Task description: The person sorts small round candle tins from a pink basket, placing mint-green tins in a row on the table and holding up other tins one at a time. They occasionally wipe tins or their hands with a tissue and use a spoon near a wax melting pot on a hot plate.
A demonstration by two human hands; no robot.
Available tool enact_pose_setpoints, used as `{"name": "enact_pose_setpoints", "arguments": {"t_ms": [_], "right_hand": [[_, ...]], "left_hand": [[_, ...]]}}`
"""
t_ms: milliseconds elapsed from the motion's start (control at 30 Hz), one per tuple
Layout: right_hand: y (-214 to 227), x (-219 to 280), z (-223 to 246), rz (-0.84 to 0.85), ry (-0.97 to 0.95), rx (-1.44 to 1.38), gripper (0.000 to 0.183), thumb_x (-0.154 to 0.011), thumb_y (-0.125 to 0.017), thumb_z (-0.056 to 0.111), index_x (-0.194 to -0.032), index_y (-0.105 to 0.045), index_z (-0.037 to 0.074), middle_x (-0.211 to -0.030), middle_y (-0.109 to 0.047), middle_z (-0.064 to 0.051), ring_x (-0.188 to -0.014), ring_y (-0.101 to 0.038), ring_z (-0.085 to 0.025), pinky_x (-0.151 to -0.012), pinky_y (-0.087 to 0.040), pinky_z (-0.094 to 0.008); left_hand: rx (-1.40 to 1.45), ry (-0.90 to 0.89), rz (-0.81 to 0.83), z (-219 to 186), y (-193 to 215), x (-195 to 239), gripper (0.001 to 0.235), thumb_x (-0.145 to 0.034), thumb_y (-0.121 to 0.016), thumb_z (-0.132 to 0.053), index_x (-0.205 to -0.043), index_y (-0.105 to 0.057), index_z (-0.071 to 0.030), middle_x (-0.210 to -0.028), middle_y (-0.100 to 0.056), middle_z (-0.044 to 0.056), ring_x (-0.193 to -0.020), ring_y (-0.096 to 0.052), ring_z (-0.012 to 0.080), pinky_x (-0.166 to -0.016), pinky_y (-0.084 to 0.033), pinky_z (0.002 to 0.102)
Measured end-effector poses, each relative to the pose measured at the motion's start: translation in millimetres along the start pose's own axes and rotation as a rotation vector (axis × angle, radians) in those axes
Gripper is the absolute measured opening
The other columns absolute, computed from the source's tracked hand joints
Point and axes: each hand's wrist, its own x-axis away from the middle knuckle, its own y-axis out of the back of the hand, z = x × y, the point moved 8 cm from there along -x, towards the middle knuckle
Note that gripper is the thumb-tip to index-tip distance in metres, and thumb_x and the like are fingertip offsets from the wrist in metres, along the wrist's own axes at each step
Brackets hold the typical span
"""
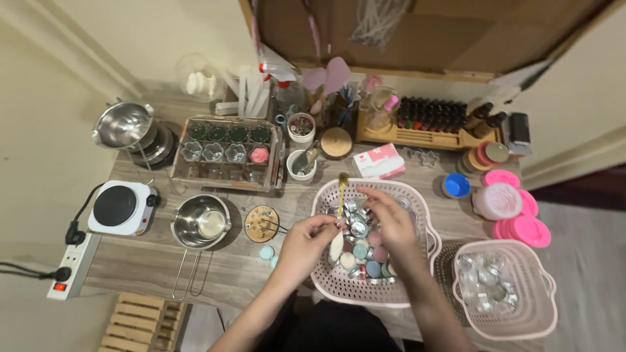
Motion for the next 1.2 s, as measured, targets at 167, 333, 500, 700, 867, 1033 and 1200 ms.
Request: {"name": "enact_pose_setpoints", "arguments": {"t_ms": [167, 333, 500, 700, 867, 1033, 1200], "right_hand": [[-10.3, -21.2, -5.3, 0.255, -0.118, -0.453, 0.039, -0.102, -0.05, 0.015, -0.132, -0.065, -0.006, -0.094, -0.058, -0.001, -0.085, -0.052, -0.009, -0.077, -0.043, -0.024], [-9.9, -14.5, 2.6, 0.241, -0.174, -0.451, 0.043, -0.1, -0.046, 0.018, -0.135, -0.063, -0.001, -0.093, -0.058, -0.001, -0.083, -0.052, -0.011, -0.076, -0.043, -0.026], [3.9, -19.9, -11.6, 0.227, -0.157, -0.54, 0.043, -0.102, -0.047, 0.019, -0.134, -0.065, -0.002, -0.091, -0.057, -0.001, -0.083, -0.052, -0.011, -0.078, -0.046, -0.026], [47.3, -59.4, -67.5, 0.041, -0.14, -0.593, 0.016, -0.101, -0.062, 0.01, -0.112, -0.066, -0.001, -0.088, -0.063, -0.002, -0.077, -0.053, -0.01, -0.07, -0.043, -0.024], [81.0, -98.2, -80.8, -0.165, -0.043, -0.192, 0.024, -0.102, -0.064, 0.022, -0.111, -0.067, 0.0, -0.084, -0.061, 0.0, -0.071, -0.05, -0.009, -0.065, -0.041, -0.023], [77.4, -129.0, -23.9, -0.241, 0.169, 0.754, 0.032, -0.095, -0.07, 0.029, -0.112, -0.069, 0.002, -0.101, -0.062, -0.019, -0.093, -0.052, -0.029, -0.081, -0.043, -0.041], [54.9, -161.0, -27.6, -0.075, 0.425, 1.304, 0.031, -0.08, -0.075, 0.023, -0.111, -0.077, 0.022, -0.129, -0.053, -0.02, -0.117, -0.041, -0.038, -0.099, -0.034, -0.05]], "left_hand": [[-0.186, -0.015, 0.037, -8.4, 0.0, 0.8, 0.019, -0.095, -0.065, -0.014, -0.104, -0.076, 0.0, -0.085, -0.08, 0.003, -0.073, -0.069, 0.0045, -0.067, -0.052, 0.02], [-0.187, -0.018, 0.037, -6.0, -2.7, -1.4, 0.019, -0.095, -0.065, -0.013, -0.104, -0.076, 0.0, -0.085, -0.08, 0.004, -0.072, -0.07, 0.0054, -0.065, -0.052, 0.02], [-0.2, -0.025, 0.055, -1.6, -4.8, -1.8, 0.019, -0.095, -0.064, -0.012, -0.104, -0.077, 0.0, -0.084, -0.08, 0.005, -0.071, -0.069, 0.006, -0.064, -0.051, 0.019], [-0.122, 0.031, 0.035, 9.3, 5.1, -4.5, 0.021, -0.095, -0.064, -0.012, -0.109, -0.074, 0.0, -0.086, -0.08, 0.006, -0.073, -0.069, 0.0062, -0.064, -0.051, 0.02], [-0.036, 0.068, 0.005, 11.8, 17.9, -5.1, 0.022, -0.096, -0.063, -0.013, -0.11, -0.073, 0.0, -0.085, -0.078, 0.007, -0.071, -0.069, 0.0082, -0.065, -0.053, 0.021], [0.018, 0.069, -0.011, 4.7, 25.5, -2.9, 0.022, -0.097, -0.061, -0.014, -0.107, -0.072, 0.003, -0.084, -0.076, 0.006, -0.072, -0.069, 0.0087, -0.067, -0.055, 0.021], [-0.002, 0.068, -0.032, 0.5, 31.9, -3.7, 0.022, -0.096, -0.061, -0.013, -0.108, -0.072, 0.002, -0.082, -0.075, 0.006, -0.069, -0.069, 0.01, -0.064, -0.054, 0.022]]}}
